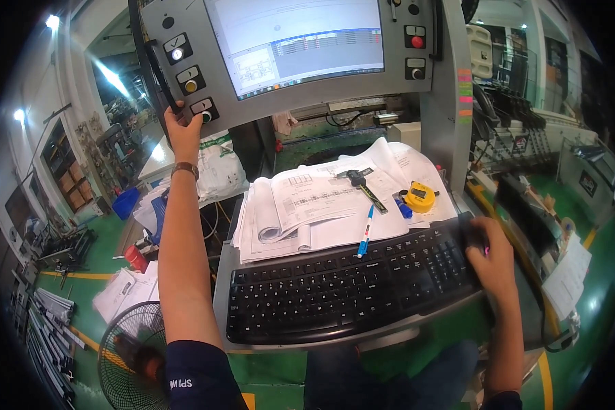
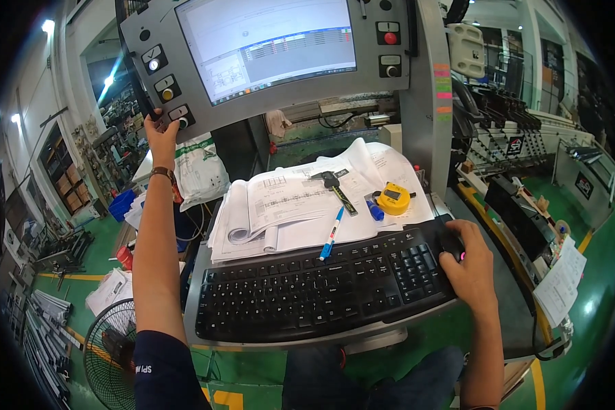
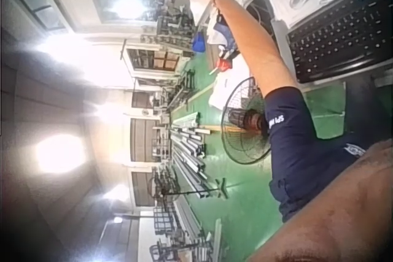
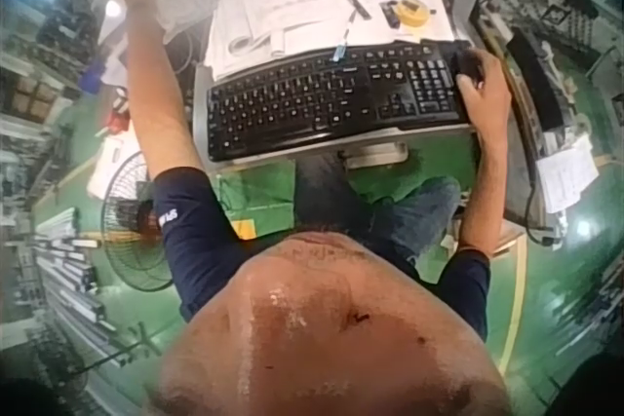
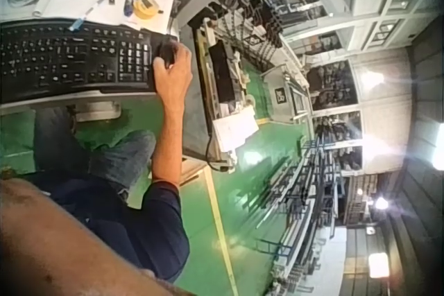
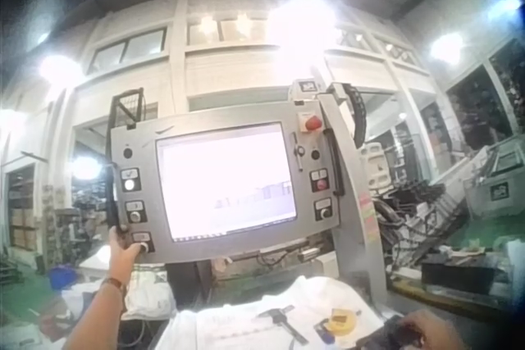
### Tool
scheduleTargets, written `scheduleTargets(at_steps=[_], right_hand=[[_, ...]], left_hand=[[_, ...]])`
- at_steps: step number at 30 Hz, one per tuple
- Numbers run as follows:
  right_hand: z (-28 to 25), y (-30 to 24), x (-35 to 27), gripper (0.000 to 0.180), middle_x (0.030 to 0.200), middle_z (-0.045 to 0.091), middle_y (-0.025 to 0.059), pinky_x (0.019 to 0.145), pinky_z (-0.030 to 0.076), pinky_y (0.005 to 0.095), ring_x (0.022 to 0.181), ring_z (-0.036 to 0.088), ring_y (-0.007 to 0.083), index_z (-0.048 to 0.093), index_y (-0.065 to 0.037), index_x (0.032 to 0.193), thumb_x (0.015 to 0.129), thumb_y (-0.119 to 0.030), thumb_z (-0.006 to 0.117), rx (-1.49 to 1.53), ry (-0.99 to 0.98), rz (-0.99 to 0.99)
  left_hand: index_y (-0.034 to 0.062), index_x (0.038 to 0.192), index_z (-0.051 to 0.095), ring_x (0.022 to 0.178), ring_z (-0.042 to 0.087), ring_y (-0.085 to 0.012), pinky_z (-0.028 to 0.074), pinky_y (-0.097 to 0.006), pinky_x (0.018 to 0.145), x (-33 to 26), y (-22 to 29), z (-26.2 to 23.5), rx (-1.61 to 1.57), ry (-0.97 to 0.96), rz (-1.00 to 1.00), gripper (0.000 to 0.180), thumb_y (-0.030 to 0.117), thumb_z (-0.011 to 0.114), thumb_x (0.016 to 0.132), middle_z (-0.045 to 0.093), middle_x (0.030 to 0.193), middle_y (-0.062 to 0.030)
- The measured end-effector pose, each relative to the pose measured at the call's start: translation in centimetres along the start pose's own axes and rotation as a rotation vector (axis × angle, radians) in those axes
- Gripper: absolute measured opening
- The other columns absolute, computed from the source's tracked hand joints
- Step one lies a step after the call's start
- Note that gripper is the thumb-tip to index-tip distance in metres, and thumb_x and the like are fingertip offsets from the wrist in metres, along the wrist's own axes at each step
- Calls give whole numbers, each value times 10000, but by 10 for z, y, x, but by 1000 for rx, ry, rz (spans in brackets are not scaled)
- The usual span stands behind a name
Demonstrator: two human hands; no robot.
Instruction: The person operates an industrial machine control panel and computer interface by hand, using a keyboard and mouse.
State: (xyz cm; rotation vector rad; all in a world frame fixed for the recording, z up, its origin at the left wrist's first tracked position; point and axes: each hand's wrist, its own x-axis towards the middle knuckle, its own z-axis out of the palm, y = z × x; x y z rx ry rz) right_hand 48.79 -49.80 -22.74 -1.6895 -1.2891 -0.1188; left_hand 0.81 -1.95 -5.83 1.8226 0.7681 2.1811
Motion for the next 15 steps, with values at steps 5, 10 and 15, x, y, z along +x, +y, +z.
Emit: scheduleTargets(at_steps=[5,10,15], right_hand=[[-3,7,0,475,1330,715,182,1079,541,428,1234,714,407,693,-5,1249,801,-154,651,-44,12,-64],[-2,3,-1,467,1341,716,181,1067,548,423,1230,720,403,706,-1,1226,794,-172,656,-45,8,-46],[-2,4,-1,465,1342,719,180,1058,554,419,1219,727,397,717,3,1219,793,-175,659,-54,11,-67]], left_hand=[[80,1468,549,1177,710,-224,553,-348,1009,1,-1,-1,-11,-12,9,621,85,811,904,662,1327,-127],[79,1471,546,1169,712,-219,557,-346,998,3,-2,-2,10,-7,16,629,81,817,903,669,1315,-130],[79,1471,548,1157,714,-215,566,-349,980,1,-1,1,19,2,6,631,84,821,902,674,1306,-122]])
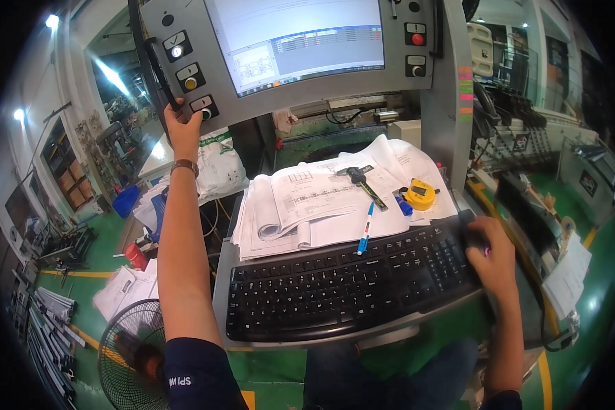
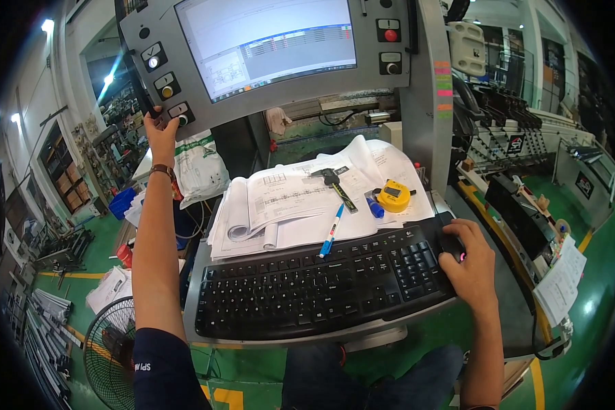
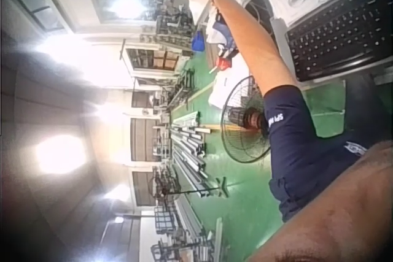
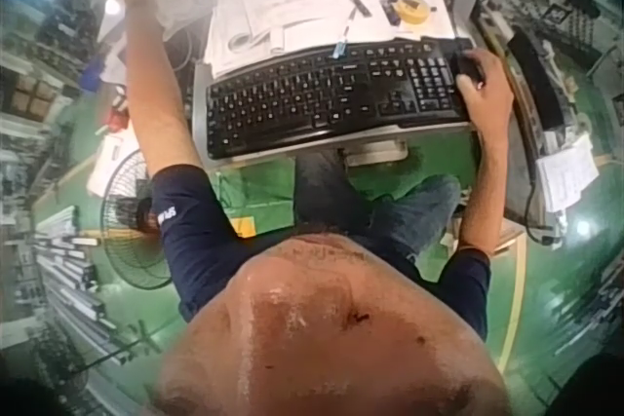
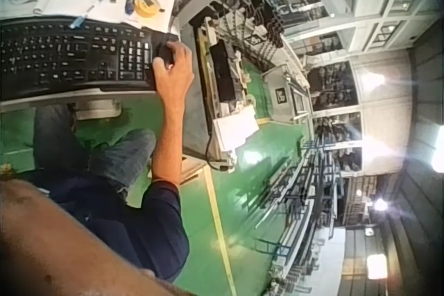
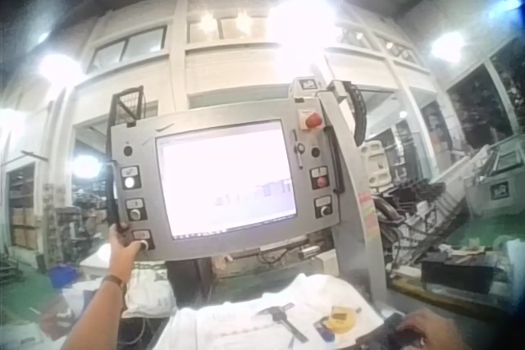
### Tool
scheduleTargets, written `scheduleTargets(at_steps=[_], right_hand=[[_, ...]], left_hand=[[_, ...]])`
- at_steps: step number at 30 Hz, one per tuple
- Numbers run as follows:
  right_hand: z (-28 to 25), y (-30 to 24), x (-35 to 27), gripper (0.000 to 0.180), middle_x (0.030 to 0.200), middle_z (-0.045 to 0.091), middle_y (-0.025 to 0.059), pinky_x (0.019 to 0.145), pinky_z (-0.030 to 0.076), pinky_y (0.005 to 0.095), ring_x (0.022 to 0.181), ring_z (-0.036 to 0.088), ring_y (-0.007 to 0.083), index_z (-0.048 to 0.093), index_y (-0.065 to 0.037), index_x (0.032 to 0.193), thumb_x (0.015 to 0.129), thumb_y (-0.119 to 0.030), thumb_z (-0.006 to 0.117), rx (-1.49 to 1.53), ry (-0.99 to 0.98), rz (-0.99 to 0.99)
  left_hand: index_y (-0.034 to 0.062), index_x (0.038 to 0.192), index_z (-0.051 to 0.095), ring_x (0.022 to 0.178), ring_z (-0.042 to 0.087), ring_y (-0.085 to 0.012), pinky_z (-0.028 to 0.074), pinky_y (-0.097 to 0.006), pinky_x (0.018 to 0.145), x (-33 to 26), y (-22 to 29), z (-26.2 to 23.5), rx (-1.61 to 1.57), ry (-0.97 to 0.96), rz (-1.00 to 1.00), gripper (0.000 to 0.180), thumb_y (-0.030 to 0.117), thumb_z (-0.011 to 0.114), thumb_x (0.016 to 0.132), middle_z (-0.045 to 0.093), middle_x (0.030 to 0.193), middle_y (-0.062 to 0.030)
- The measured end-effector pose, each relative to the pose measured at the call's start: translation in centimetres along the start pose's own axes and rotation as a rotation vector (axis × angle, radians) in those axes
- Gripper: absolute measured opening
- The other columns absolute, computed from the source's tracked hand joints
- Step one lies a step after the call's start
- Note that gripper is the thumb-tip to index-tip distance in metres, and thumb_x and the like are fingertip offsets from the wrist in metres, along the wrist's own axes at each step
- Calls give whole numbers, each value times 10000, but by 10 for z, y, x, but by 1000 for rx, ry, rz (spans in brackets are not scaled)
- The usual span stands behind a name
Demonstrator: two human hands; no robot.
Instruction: The person operates an industrial machine control panel and computer interface by hand, using a keyboard and mouse.
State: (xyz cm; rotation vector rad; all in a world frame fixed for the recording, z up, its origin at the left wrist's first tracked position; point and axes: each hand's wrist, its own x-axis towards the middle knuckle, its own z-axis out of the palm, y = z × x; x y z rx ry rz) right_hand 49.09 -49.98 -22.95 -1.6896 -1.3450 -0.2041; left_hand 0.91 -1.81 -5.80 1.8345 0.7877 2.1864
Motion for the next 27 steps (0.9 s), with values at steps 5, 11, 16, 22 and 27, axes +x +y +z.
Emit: scheduleTargets(at_steps=[5,11,16,22,27], right_hand=[[0,0,0,469,1341,720,178,1062,556,423,1218,731,393,714,5,1224,793,-170,661,16,-14,15],[-3,-1,0,478,1368,698,174,1071,547,421,1246,717,396,679,-7,1297,842,-155,685,0,-31,-8],[-3,-9,2,468,1429,661,170,1075,542,432,1270,697,401,653,-14,1345,901,-152,707,32,-97,47],[-1,-4,2,450,1449,648,159,1026,550,431,1256,693,390,650,-18,1367,943,-155,708,18,-100,19],[-1,-7,3,440,1454,645,155,989,554,429,1249,696,378,657,-22,1375,962,-164,712,10,-126,31]], left_hand=[[80,1460,554,1152,715,-209,570,-344,967,0,0,0,0,-3,-2,619,82,820,902,672,1306,-115],[85,1458,556,1165,711,-212,564,-347,983,-5,7,5,-25,-6,-14,609,90,813,907,666,1317,-123],[80,1468,546,1175,704,-216,558,-355,1003,1,-2,-4,1,7,0,621,92,807,905,663,1320,-128],[82,1463,550,1165,697,-209,553,-353,1007,-1,0,0,-46,-11,-12,618,90,803,899,665,1306,-127],[85,1453,555,1142,699,-205,555,-350,997,2,-4,-2,0,3,22,612,82,804,894,667,1290,-118]])
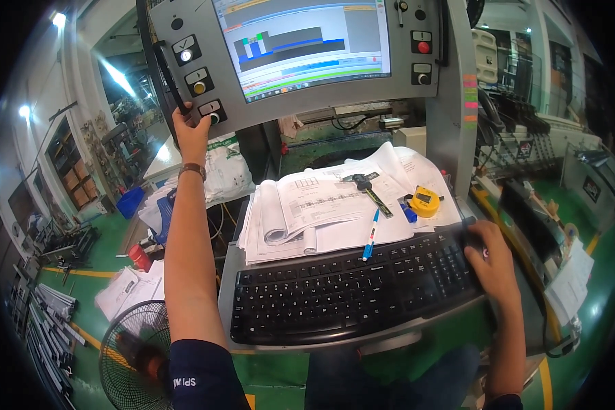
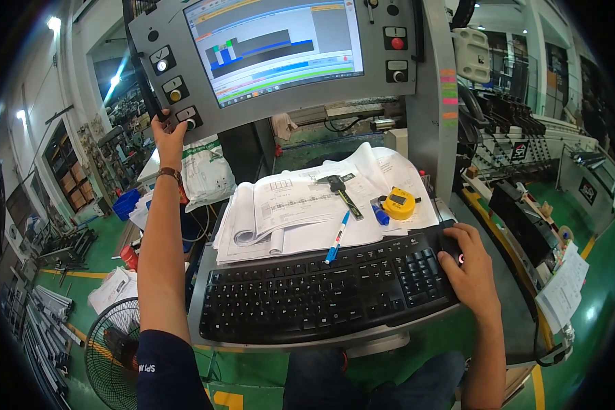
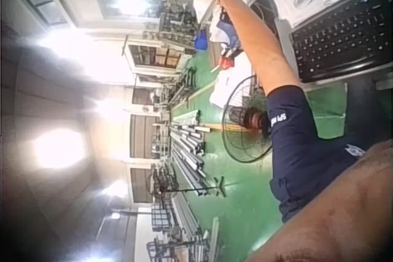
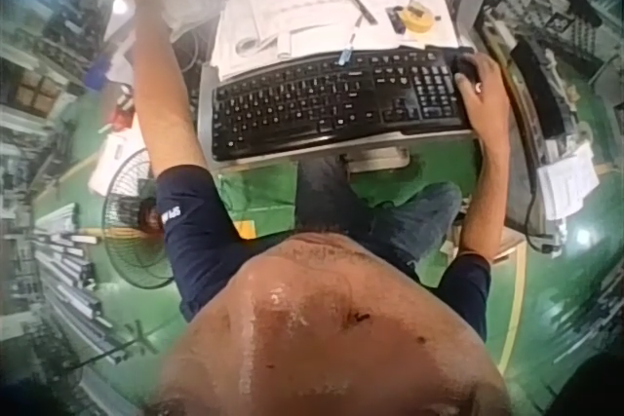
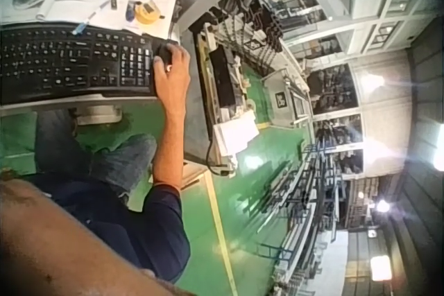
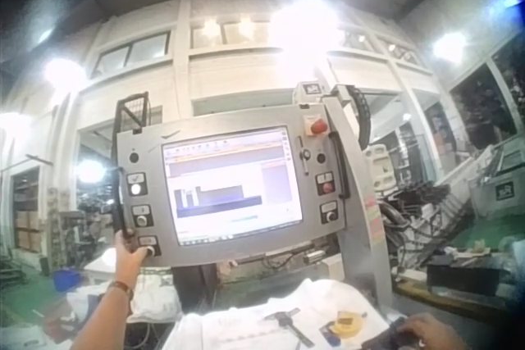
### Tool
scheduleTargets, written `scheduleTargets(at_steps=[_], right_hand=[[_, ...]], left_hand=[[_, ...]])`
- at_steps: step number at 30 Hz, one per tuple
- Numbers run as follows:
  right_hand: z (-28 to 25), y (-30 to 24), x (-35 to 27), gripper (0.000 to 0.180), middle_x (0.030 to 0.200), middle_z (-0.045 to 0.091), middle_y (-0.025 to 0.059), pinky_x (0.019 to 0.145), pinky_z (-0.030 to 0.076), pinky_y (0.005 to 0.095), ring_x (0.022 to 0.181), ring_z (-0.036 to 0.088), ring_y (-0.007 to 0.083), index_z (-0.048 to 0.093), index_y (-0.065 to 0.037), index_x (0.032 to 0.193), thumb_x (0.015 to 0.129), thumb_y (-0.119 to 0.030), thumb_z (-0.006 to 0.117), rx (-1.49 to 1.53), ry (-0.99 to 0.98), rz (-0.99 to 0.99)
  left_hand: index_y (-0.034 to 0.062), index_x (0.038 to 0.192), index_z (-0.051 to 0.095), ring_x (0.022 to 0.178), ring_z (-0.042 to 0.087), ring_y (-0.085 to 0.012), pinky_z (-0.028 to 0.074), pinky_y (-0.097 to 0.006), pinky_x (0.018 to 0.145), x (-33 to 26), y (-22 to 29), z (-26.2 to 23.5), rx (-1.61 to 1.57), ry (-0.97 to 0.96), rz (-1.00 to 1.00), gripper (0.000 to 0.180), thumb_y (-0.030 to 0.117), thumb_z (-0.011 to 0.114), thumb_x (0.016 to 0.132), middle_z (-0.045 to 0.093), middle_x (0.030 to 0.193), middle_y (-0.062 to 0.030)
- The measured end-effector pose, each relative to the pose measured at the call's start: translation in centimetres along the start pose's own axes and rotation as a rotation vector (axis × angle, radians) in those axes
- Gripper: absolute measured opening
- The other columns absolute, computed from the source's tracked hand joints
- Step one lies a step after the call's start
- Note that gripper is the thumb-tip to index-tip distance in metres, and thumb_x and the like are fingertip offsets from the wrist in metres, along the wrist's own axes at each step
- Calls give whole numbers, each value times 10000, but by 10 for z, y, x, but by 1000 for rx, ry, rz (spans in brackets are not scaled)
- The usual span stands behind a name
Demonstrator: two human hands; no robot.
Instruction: The person operates an industrial machine control panel and computer interface by hand, using a keyboard and mouse.
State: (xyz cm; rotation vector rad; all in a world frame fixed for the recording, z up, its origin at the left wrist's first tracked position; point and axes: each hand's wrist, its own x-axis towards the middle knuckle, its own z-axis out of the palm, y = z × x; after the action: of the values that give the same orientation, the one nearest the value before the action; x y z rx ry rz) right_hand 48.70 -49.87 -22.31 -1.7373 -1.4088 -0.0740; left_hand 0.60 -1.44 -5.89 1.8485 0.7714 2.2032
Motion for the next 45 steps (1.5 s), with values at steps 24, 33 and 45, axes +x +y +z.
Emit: scheduleTargets(at_steps=[24,33,45], right_hand=[[1,2,0,445,1496,617,167,1055,537,437,1309,670,395,637,-31,1398,973,-150,694,23,8,48],[1,5,-1,456,1499,615,170,1058,536,439,1310,670,397,637,-34,1407,970,-150,694,-2,28,15],[1,12,0,469,1514,611,163,998,556,433,1316,668,372,650,-46,1408,963,-174,726,-12,36,5]], left_hand=[[82,1464,544,1164,705,-213,551,-359,1009,-3,4,1,-47,-11,-23,604,82,787,911,668,1307,-130],[86,1467,546,1160,702,-217,547,-355,1009,-3,4,3,-71,-7,-29,607,82,787,910,668,1306,-130],[98,1467,553,1150,686,-216,562,-350,970,2,-4,0,-53,-15,-10,630,82,813,894,643,1316,-132]])
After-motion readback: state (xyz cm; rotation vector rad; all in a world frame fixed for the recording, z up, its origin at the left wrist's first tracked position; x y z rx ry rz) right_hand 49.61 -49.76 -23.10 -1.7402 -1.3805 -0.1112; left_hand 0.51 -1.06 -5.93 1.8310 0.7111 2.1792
